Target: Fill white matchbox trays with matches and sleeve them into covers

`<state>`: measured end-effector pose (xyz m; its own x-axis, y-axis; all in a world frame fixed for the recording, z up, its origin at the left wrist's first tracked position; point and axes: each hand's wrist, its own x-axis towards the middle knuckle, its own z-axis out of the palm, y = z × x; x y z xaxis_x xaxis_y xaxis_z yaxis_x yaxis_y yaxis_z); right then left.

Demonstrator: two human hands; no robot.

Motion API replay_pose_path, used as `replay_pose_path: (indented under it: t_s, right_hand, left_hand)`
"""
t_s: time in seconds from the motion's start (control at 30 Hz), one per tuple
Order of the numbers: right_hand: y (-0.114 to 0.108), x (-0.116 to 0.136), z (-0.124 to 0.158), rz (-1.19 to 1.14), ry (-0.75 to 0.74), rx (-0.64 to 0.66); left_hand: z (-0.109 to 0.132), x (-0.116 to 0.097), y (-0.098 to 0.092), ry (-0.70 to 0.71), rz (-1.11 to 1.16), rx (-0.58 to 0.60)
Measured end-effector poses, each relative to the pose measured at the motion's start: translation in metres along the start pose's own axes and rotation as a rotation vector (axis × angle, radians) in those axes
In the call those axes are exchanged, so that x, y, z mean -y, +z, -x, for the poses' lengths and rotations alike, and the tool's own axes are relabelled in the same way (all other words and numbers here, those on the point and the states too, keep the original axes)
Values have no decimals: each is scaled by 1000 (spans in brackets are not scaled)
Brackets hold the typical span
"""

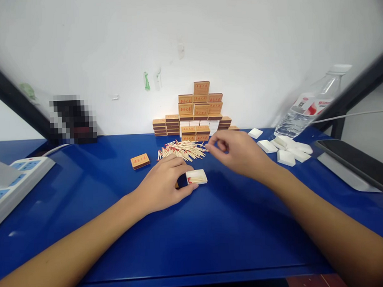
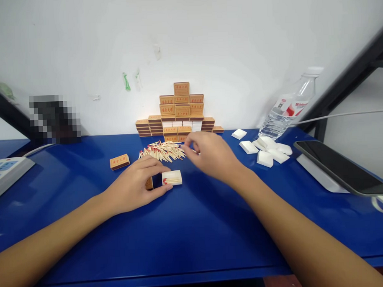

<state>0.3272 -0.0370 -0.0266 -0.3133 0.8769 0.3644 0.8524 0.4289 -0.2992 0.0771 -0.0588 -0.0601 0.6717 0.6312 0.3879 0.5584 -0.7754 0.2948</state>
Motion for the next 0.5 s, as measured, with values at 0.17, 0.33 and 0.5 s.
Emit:
replay_pose_path:
  t_s: [0.17,0.33,0.5]
  right_hand:
    - [6,-34,-10,176,200,136]
    - [13,-50,-11,184,302,282]
    - [9,-52,-10,245,313,367]
  left_hand:
    - [0,-1,-1,24,10,-26]
    - [1,0,-1,12,1,-9]
    - [1,0,0,6,-1,5]
